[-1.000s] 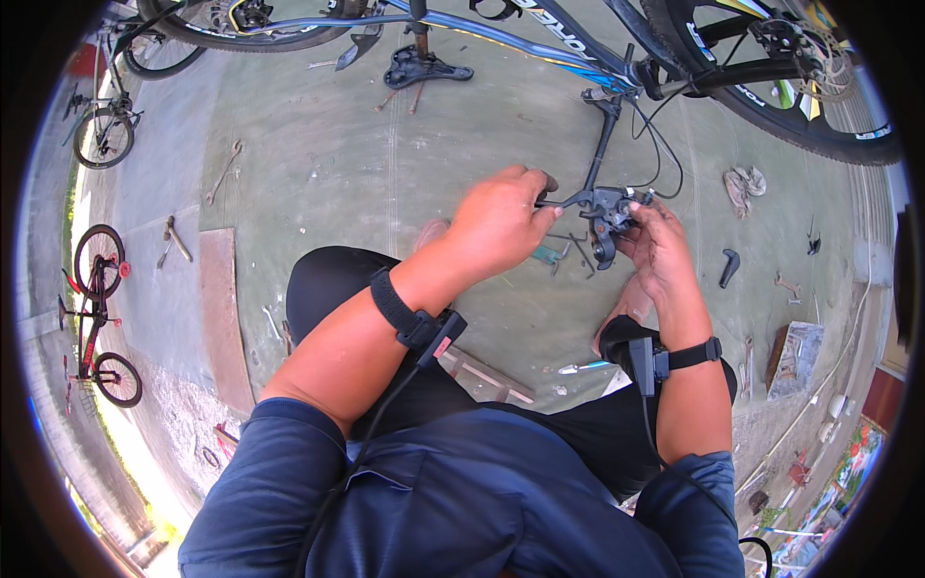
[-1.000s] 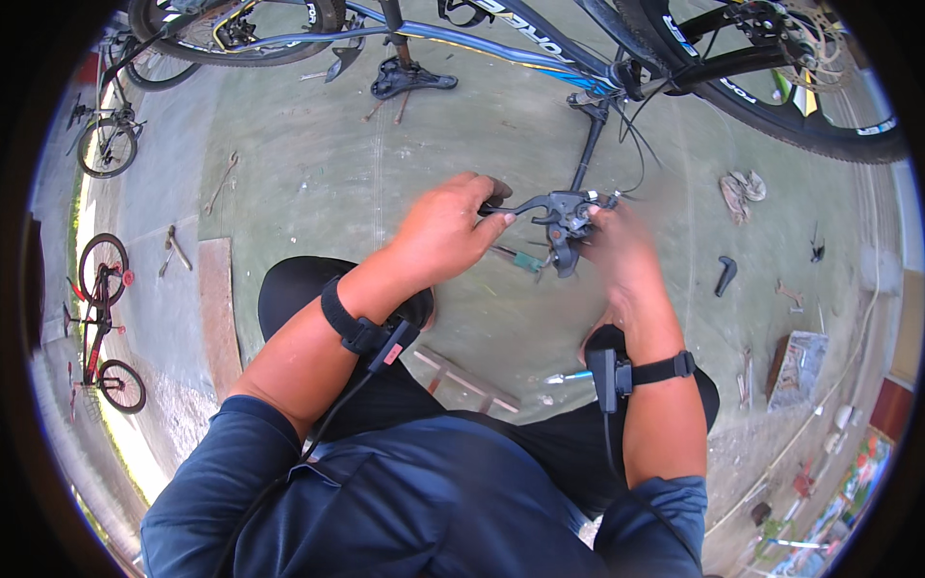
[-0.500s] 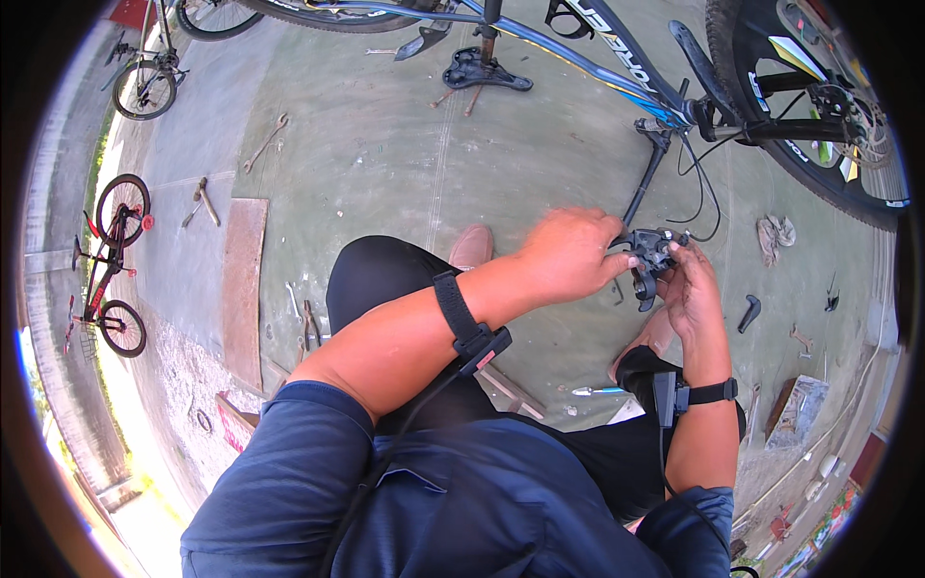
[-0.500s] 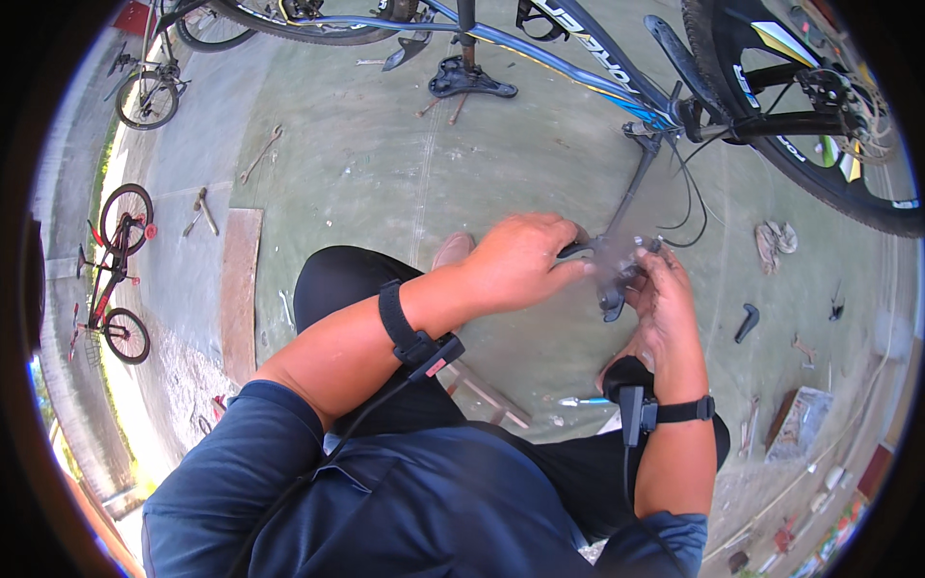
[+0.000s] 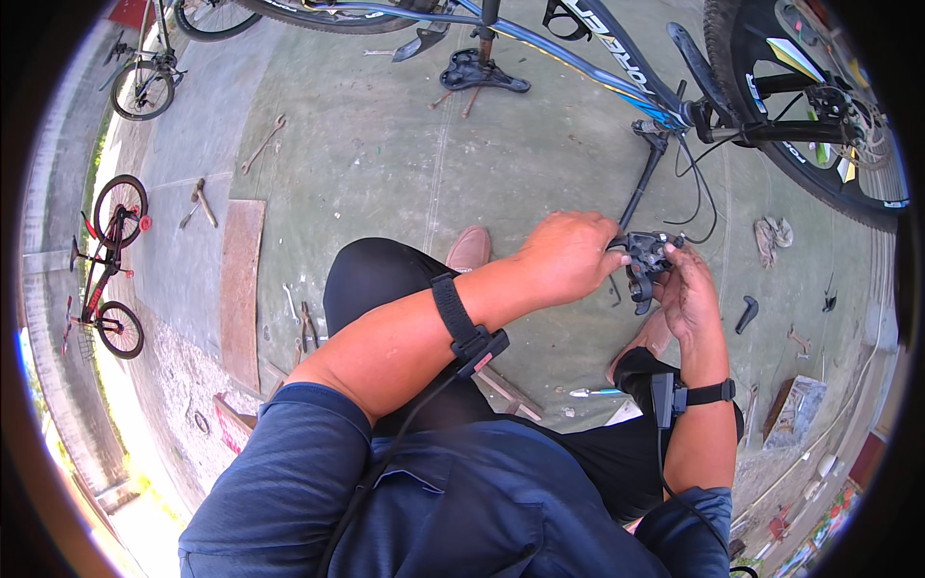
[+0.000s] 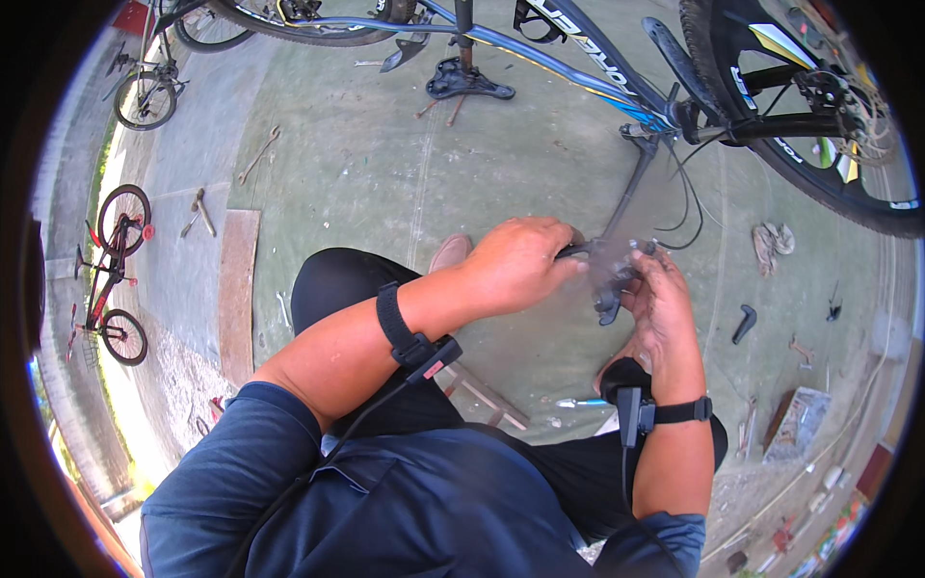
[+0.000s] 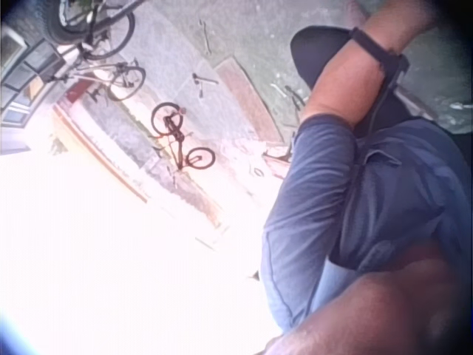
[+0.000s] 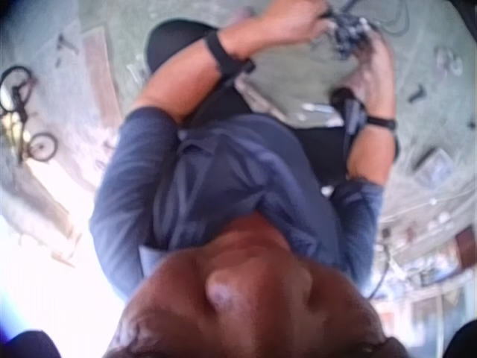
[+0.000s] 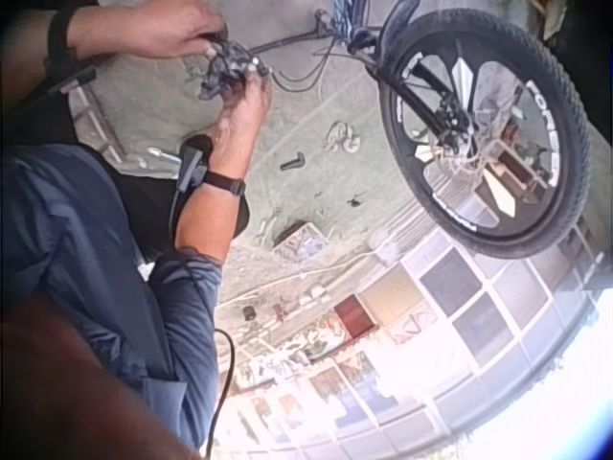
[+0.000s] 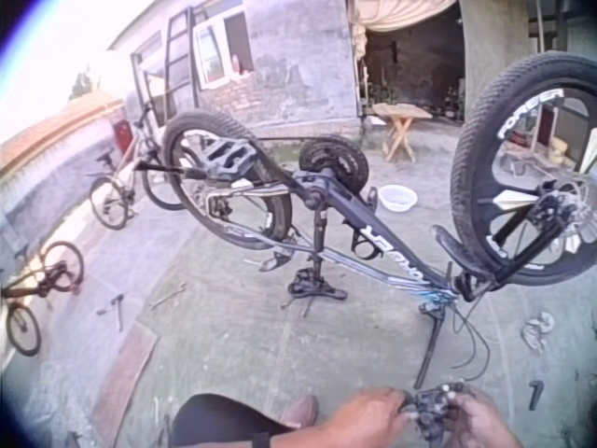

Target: The person repairs a bicycle by first handling a brake assembly and then using pliers to adjust the chain and components near the rear wheel.

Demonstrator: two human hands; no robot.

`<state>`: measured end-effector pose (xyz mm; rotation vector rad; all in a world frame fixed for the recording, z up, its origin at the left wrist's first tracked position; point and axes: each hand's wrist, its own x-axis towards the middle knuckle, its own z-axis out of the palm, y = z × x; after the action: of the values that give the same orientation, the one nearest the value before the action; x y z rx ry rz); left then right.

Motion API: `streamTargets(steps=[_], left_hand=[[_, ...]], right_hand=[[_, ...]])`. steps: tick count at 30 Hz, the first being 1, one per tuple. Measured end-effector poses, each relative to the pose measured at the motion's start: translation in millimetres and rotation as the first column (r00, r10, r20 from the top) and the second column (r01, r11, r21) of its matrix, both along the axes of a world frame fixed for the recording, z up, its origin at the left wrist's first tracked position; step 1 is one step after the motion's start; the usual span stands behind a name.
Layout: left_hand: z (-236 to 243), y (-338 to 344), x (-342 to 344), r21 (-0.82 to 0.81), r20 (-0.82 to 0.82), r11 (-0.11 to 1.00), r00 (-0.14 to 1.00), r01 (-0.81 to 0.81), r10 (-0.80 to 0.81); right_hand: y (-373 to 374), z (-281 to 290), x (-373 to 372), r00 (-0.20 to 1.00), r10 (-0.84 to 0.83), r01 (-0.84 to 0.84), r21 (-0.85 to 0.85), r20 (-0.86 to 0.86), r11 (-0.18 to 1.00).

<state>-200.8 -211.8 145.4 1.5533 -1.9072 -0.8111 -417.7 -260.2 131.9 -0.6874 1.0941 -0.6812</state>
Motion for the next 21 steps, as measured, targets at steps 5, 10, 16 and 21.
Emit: streamTargets(steps=[5, 10, 16, 21], left_hand=[[1, 2, -2, 0.084, -0.002, 0.996, 1.000, -0.005, 0.006], [8, -1, -3, 0.236, -0.011, 0.971, 0.999, 0.044, -0.042], [8, -2, -3, 0.271, 0.004, 0.962, 0.999, 0.042, -0.045], [8, -3, -3, 0.275, 0.014, 0.961, 0.999, 0.037, -0.043]], right_hand=[[0, 2, 0, 1.000, 0.019, -0.019, 0.027, 0.016, 0.999], [3, 1, 0, 1.000, 0.000, -0.002, 0.056, 0.027, 0.998], [3, -1, 4, 0.998, 0.050, -0.052, 0.049, 0.029, 0.997], [2, 4, 3, 0.997, 0.064, -0.066, 0.054, 0.045, 0.996]])
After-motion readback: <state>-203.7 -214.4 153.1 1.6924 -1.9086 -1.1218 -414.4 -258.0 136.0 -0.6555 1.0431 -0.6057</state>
